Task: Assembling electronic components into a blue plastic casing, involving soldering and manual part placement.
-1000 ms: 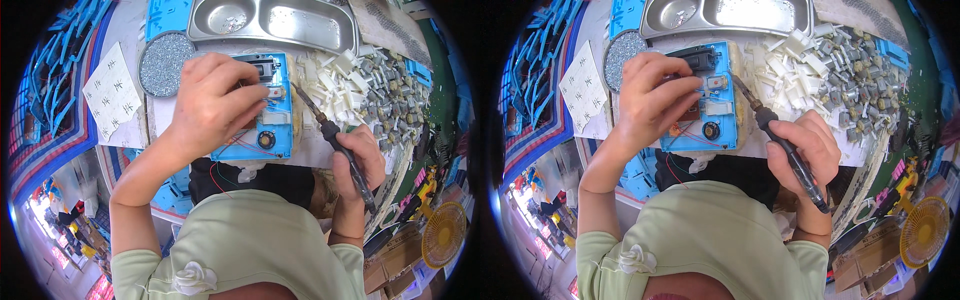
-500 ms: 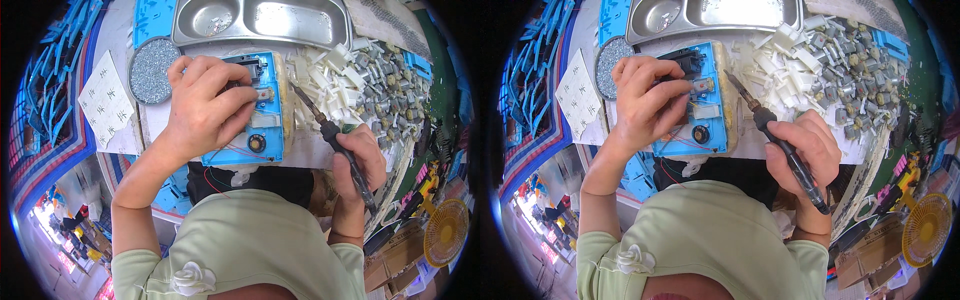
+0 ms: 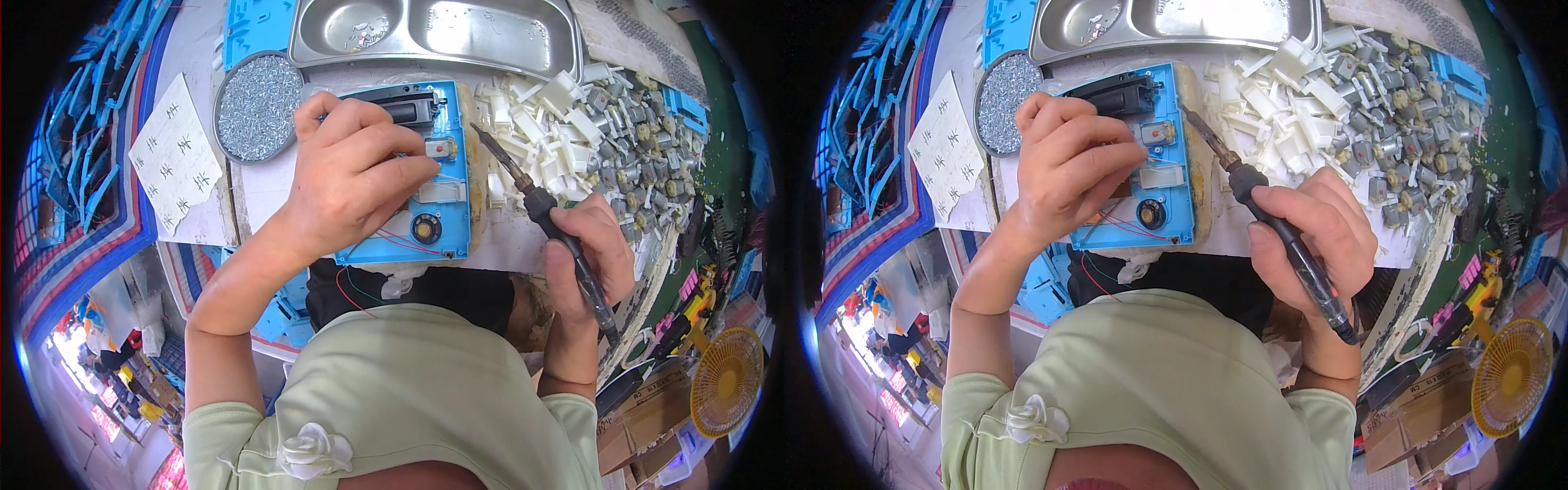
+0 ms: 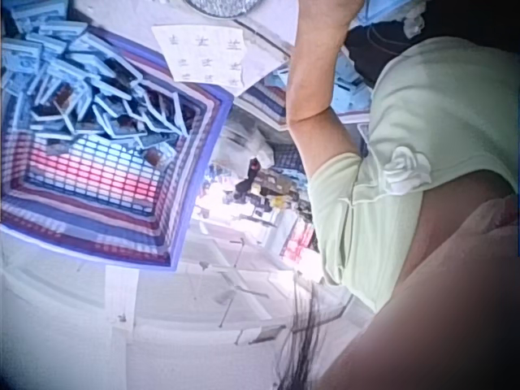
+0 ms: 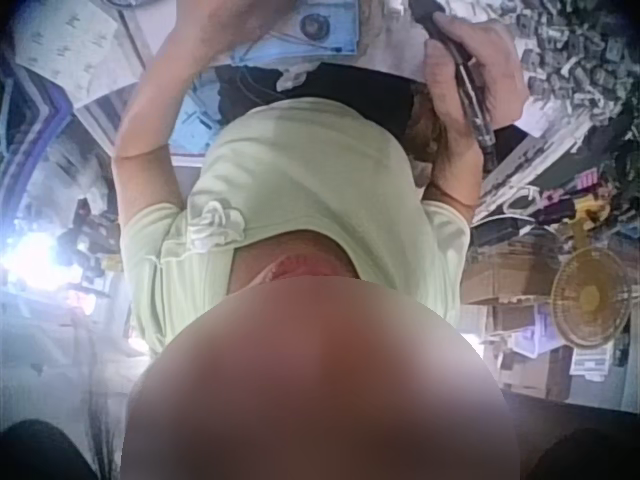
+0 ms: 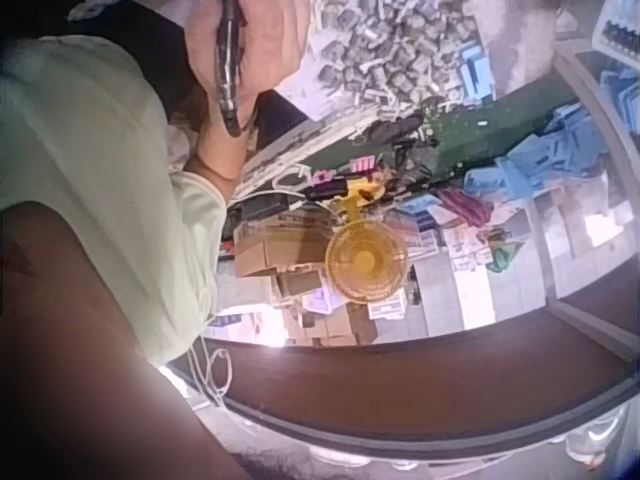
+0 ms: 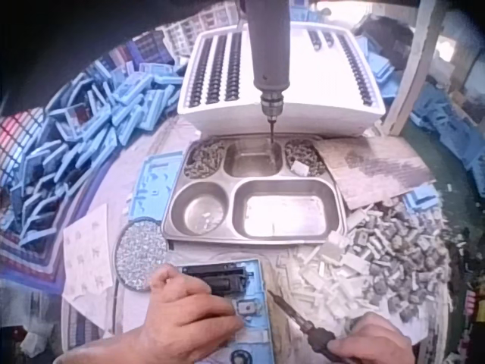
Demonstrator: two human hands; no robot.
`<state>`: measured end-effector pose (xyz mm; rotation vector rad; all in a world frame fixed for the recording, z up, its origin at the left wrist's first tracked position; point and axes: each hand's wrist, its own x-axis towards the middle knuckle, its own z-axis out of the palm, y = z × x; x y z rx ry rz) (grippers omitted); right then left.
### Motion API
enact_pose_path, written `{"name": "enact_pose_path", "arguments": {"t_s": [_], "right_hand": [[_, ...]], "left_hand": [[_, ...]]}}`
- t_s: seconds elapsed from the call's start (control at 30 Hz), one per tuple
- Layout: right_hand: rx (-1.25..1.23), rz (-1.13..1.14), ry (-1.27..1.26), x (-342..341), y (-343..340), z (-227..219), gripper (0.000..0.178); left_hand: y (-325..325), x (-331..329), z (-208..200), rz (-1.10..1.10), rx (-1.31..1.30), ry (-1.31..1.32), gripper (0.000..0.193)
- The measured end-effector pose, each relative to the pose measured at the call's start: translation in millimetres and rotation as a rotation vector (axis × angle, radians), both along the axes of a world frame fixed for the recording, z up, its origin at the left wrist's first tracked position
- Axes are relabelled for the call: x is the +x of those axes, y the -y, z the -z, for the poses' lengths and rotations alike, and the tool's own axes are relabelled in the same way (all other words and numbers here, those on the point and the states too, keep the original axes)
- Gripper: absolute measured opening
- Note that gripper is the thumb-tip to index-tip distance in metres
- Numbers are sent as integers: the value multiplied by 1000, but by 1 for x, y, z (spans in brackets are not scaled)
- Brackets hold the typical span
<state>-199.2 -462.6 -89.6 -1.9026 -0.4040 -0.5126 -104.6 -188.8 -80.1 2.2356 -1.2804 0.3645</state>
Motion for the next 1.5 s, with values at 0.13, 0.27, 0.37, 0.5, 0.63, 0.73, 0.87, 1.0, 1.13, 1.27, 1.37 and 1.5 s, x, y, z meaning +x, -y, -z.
{"name": "enact_pose_path", "arguments": {"t_s": [0.13, 0.27, 0.37, 0.5, 0.63, 0.73, 0.87, 1.0, 1.13, 1.27, 1.37, 1.5], "right_hand": [[4, 8, 20, 0, 0, -1, 26], [-6, 16, 10, -1, 3, 0, 27], [-7, 17, 13, 0, 2, 0, 26], [-1, 10, 28, 4, -1, 1, 26], [-18, -8, 11, 4, 0, -1, 26], [-32, -21, 2, 3, 0, -1, 26], [-49, -41, -31, 2, -1, -4, 26], [-43, -62, -26, 2, -4, -3, 27], [-58, -70, -51, 1, -5, -2, 27], [-62, -73, -49, 2, -7, -1, 27], [-67, -62, -28, 0, -10, 2, 29], [-125, -57, 2, -6, -15, 3, 37]], "left_hand": [[9, -4, 5, -98, -17, -30, 31], [10, -5, 1, -118, -20, 12, 29], [9, -5, 4, -119, -19, 38, 27], [11, -3, 4, -180, -18, 48, 25], [21, -5, 2, -236, 33, 83, 25], [24, -5, 1, -250, 77, 94, 24], [26, -6, 0, -266, 138, 86, 22], [27, -5, 0, -262, 157, 99, 22], [27, -5, 0, -263, 153, 90, 22], [26, -6, 1, -262, 156, 90, 23], [26, -6, 1, -262, 164, 93, 23], [26, -6, 2, -261, 141, 93, 24]]}}
